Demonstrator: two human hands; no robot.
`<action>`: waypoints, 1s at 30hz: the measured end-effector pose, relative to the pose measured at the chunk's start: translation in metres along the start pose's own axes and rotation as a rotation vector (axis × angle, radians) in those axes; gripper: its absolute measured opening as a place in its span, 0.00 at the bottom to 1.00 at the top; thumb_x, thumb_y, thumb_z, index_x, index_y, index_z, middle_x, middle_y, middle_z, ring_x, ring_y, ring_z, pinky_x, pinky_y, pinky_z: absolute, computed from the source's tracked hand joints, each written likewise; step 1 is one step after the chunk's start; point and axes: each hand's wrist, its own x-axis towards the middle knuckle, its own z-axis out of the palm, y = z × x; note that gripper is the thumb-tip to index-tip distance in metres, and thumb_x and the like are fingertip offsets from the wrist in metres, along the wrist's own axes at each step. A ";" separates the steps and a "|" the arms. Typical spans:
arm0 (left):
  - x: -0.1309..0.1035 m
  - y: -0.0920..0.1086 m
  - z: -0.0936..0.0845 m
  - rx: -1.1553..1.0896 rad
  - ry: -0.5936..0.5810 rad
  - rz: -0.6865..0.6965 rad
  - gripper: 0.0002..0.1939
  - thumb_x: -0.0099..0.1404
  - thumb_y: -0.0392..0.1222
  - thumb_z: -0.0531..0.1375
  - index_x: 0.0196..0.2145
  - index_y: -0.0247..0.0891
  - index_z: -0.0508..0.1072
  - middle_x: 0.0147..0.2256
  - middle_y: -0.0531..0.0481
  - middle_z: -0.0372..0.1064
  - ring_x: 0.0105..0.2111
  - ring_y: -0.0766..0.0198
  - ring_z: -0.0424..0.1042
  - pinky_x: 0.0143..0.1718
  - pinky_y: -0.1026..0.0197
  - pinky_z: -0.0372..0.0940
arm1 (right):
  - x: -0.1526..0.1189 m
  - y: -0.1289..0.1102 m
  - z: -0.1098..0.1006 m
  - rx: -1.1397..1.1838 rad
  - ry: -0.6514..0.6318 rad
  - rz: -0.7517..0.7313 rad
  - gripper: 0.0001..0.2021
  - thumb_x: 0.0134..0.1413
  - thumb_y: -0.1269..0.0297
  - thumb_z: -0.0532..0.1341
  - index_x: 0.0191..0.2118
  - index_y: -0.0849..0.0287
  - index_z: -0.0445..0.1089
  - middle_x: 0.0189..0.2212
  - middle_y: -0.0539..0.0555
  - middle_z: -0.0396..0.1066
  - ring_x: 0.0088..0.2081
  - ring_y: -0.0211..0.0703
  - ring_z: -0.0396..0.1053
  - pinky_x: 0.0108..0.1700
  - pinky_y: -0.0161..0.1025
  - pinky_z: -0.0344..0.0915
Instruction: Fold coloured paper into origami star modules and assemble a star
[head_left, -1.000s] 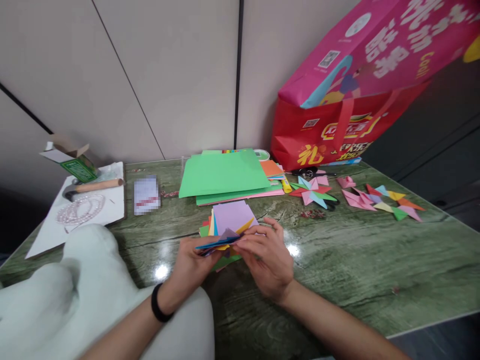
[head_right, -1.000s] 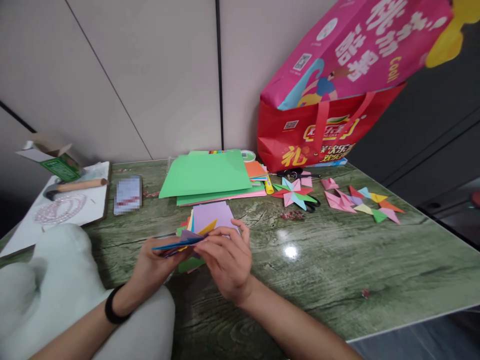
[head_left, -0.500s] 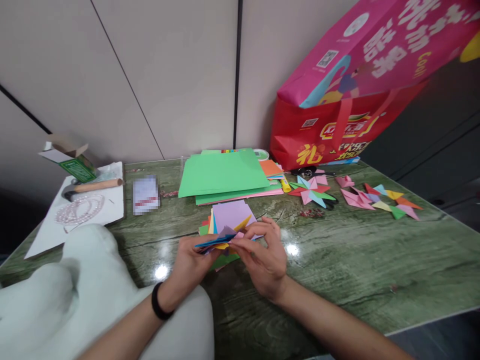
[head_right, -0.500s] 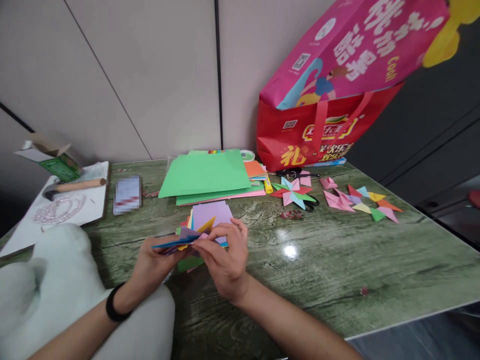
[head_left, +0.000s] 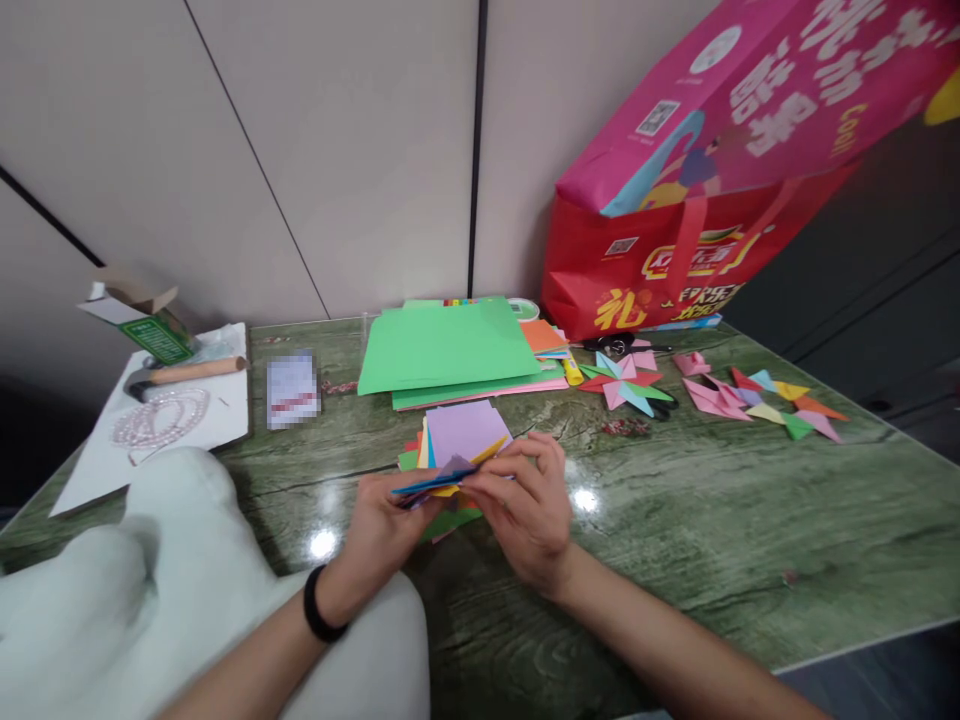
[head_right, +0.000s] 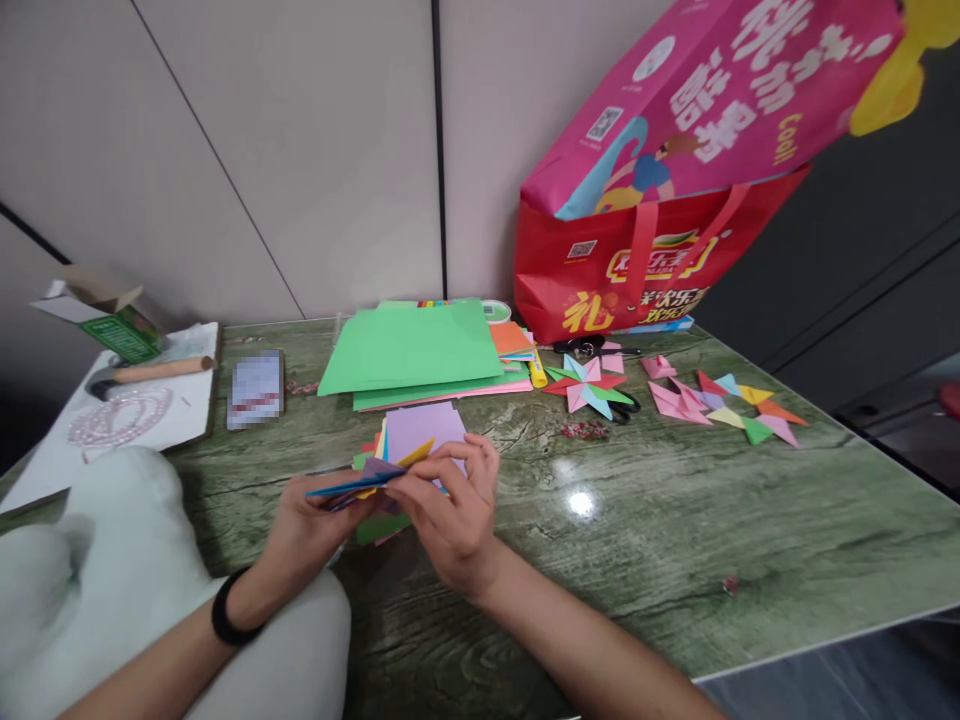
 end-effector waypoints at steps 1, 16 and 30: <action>0.000 0.000 0.001 -0.027 -0.005 -0.053 0.05 0.53 0.36 0.61 0.27 0.35 0.79 0.22 0.51 0.75 0.21 0.64 0.71 0.23 0.68 0.66 | 0.001 0.001 0.001 0.006 -0.027 0.016 0.04 0.50 0.70 0.62 0.31 0.52 0.70 0.26 0.47 0.71 0.35 0.42 0.63 0.48 0.50 0.53; 0.004 0.004 0.008 -0.255 -0.059 -0.442 0.06 0.46 0.39 0.65 0.20 0.33 0.76 0.16 0.52 0.71 0.16 0.66 0.68 0.16 0.68 0.62 | 0.004 0.003 0.005 0.319 -0.154 0.616 0.10 0.46 0.58 0.63 0.24 0.59 0.68 0.39 0.57 0.61 0.45 0.47 0.61 0.32 0.37 0.63; 0.007 -0.008 0.004 -0.406 -0.242 -0.579 0.07 0.46 0.39 0.67 0.22 0.33 0.75 0.22 0.51 0.73 0.22 0.67 0.69 0.26 0.66 0.62 | 0.012 0.017 0.001 0.896 -0.414 1.179 0.19 0.30 0.62 0.70 0.32 0.60 0.66 0.23 0.46 0.67 0.23 0.32 0.62 0.24 0.30 0.56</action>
